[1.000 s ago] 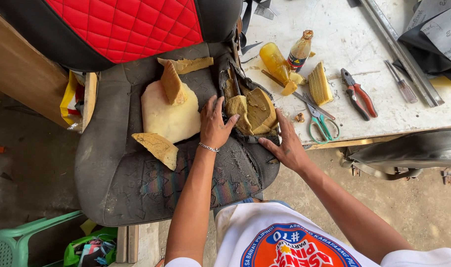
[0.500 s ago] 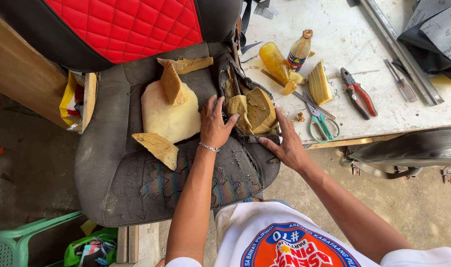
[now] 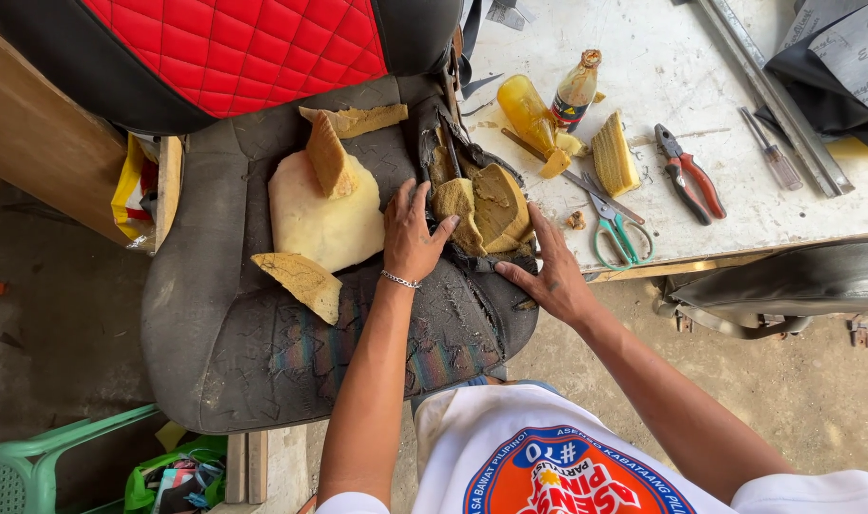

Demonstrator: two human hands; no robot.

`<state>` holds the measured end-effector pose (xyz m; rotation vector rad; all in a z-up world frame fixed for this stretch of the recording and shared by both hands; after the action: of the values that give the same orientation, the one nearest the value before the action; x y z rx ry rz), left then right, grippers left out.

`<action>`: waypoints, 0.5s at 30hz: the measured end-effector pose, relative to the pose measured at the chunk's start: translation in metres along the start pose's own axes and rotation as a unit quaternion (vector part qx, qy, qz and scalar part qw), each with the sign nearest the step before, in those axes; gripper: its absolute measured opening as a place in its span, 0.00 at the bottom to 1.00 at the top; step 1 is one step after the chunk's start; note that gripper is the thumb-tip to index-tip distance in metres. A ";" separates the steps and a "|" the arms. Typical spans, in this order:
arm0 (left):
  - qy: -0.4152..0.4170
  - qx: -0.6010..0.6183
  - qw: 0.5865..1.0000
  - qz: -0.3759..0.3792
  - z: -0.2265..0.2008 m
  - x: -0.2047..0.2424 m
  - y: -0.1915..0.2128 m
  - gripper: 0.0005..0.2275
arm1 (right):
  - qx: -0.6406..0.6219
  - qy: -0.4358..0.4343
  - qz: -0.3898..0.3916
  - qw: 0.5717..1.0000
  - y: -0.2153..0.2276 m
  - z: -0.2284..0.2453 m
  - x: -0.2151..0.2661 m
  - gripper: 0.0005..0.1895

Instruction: Restoring a seat cushion by applying adhesive and attaching foam pieces to the frame

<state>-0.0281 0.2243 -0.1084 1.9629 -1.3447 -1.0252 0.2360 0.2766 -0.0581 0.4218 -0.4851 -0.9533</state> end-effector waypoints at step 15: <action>0.000 0.005 1.000 0.002 0.000 0.000 0.001 0.33 | -0.009 0.018 0.004 1.000 0.002 -0.005 -0.003 0.66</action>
<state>-0.0288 0.2242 -0.1074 1.9673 -1.3558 -1.0196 0.2390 0.2807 -0.0618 0.4199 -0.4448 -0.9405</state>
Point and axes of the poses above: each hand's wrist, its own x-axis away from the middle knuckle, its own y-axis out of the back of the hand, z = x × y, the point moved 1 cm from there along -x, towards the middle knuckle, and after that the axes turned 14 degrees about -y, right-handed, at the moved point
